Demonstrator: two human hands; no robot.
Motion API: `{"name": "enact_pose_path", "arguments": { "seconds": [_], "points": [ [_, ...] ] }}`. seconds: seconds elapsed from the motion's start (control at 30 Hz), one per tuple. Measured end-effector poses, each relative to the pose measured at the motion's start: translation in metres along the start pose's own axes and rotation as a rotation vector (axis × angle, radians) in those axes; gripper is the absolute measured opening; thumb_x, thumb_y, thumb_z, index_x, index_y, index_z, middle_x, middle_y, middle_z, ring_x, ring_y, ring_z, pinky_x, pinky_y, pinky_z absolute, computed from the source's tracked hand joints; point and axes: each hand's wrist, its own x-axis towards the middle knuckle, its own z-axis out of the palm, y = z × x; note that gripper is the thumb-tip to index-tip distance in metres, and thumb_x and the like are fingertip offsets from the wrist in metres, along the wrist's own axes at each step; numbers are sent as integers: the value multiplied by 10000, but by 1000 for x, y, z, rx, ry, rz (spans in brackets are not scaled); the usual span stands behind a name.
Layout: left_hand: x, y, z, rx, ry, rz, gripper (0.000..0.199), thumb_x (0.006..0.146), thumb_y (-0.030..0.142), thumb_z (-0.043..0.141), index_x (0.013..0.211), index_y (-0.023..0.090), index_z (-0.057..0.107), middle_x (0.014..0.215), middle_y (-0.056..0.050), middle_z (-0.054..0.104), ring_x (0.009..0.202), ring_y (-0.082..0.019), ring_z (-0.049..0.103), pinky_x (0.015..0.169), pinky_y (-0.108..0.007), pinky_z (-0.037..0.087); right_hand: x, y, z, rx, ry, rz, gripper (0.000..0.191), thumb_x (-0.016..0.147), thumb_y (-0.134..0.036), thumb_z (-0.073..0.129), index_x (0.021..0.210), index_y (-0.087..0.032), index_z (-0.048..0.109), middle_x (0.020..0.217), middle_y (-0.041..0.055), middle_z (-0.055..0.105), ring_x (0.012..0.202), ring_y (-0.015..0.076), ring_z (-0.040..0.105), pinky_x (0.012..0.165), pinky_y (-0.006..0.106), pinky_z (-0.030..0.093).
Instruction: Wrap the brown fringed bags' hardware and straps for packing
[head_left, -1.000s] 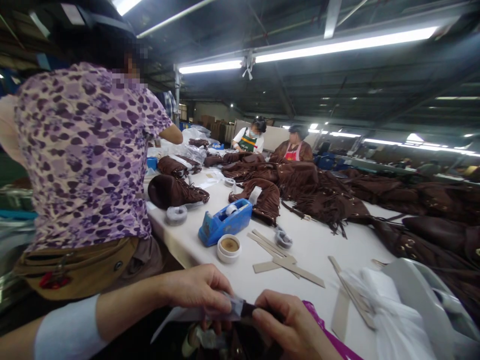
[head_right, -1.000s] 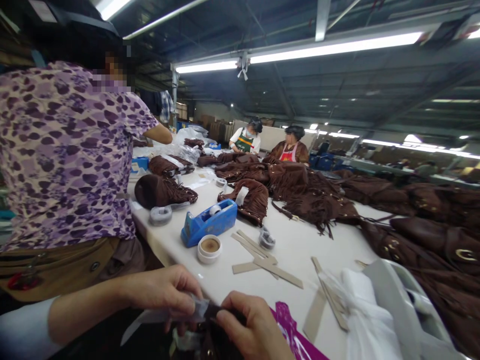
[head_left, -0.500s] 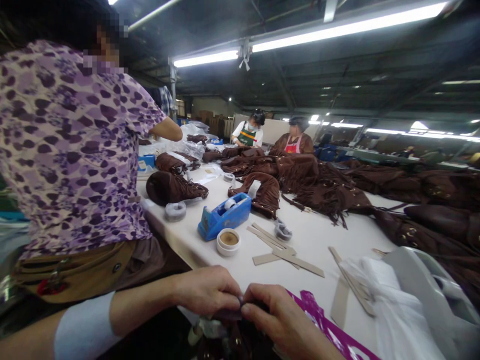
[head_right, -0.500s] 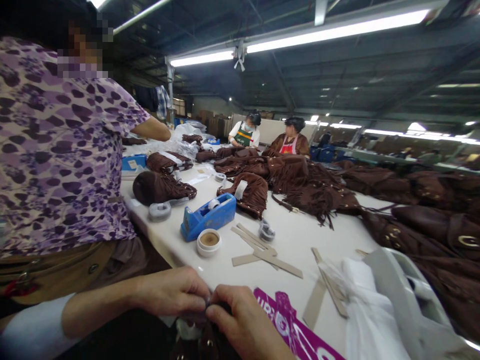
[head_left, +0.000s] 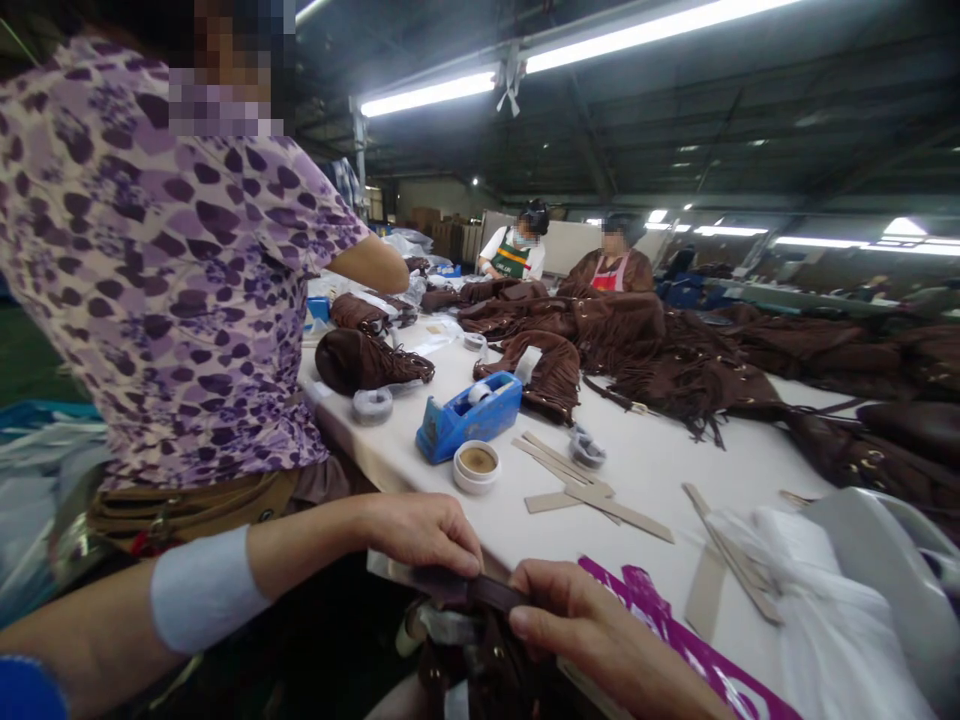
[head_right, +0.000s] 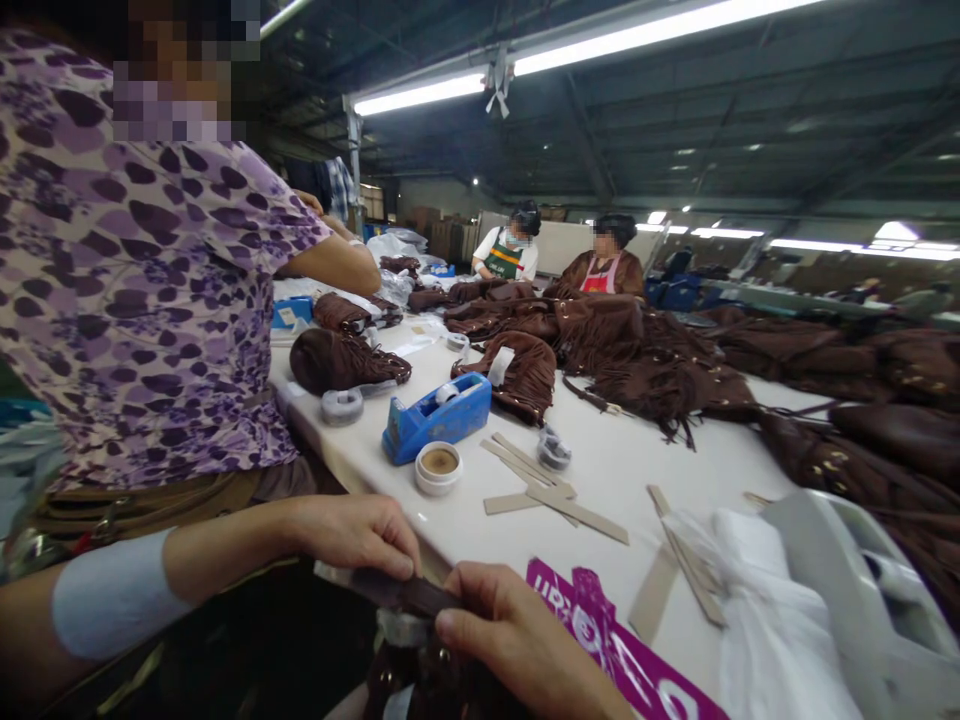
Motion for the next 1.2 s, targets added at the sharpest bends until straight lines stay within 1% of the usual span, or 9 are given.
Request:
{"name": "enact_pose_path", "arguments": {
  "seconds": [0.1, 0.2, 0.33, 0.43, 0.6, 0.87, 1.0, 1.1, 1.2],
  "points": [
    [3, 7, 5, 56, -3, 33, 213, 791, 339, 623, 684, 173, 702, 551, 43, 544, 495, -93, 417, 471, -199, 324, 1, 2, 4, -20, 12, -12, 264, 770, -412, 640, 736, -170, 540, 628, -47, 502, 596, 104, 443, 559, 212, 325],
    [3, 10, 8, 2, -23, 114, 191, 802, 330, 621, 735, 184, 725, 618, 37, 600, 596, -113, 494, 569, -201, 397, -3, 3, 4, 18, 5, -37, 280, 780, -433, 643, 757, -167, 556, 657, -34, 531, 623, 117, 465, 584, 220, 360],
    [-1, 4, 2, -190, -52, 123, 328, 720, 323, 719, 1032, 220, 732, 992, 9, 710, 907, -173, 609, 832, -263, 456, -8, 6, 0, 33, 41, -37, 284, 794, -437, 636, 760, -168, 550, 664, -35, 529, 629, 116, 467, 596, 219, 370],
    [-2, -4, -2, -244, -36, 94, 307, 644, 313, 780, 932, 206, 768, 1182, -19, 687, 1106, -229, 584, 945, -301, 424, -9, 10, -3, 27, 41, -18, 269, 788, -424, 634, 741, -175, 541, 655, -34, 526, 629, 120, 475, 582, 217, 366],
    [2, -12, 7, -254, 57, 93, 168, 666, 287, 728, 798, 204, 790, 1061, -28, 747, 1032, -237, 631, 919, -313, 445, -6, 13, -2, -8, 30, -4, 280, 792, -440, 619, 726, -178, 545, 630, -40, 504, 601, 116, 450, 573, 223, 348],
    [16, -6, 27, -93, 168, 154, 142, 708, 197, 638, 761, 151, 762, 702, 13, 685, 659, -122, 552, 620, -212, 410, -5, 3, 9, -109, 87, -18, 136, 784, -291, 557, 743, -163, 570, 669, -29, 508, 636, 122, 445, 576, 230, 321],
    [17, -9, 23, -458, 138, 70, 181, 720, 257, 670, 854, 145, 717, 780, -12, 694, 746, -131, 608, 684, -223, 439, -7, 11, 4, -21, 77, -38, 178, 810, -329, 571, 726, -175, 540, 640, -46, 479, 598, 107, 417, 564, 225, 315],
    [16, -16, 22, -774, 102, 29, 299, 606, 193, 693, 898, 134, 667, 857, -59, 721, 855, -176, 669, 779, -275, 472, -7, 17, 2, -45, 98, -16, 193, 816, -341, 575, 732, -172, 538, 636, -44, 480, 596, 106, 416, 552, 221, 307],
    [15, -23, 27, -769, 90, -7, 472, 471, 39, 691, 921, 156, 617, 813, -36, 726, 847, -193, 685, 728, -269, 473, -8, 16, 4, -69, 105, 13, 192, 800, -347, 582, 740, -169, 543, 636, -40, 487, 602, 112, 434, 547, 219, 315]
  ]
}}
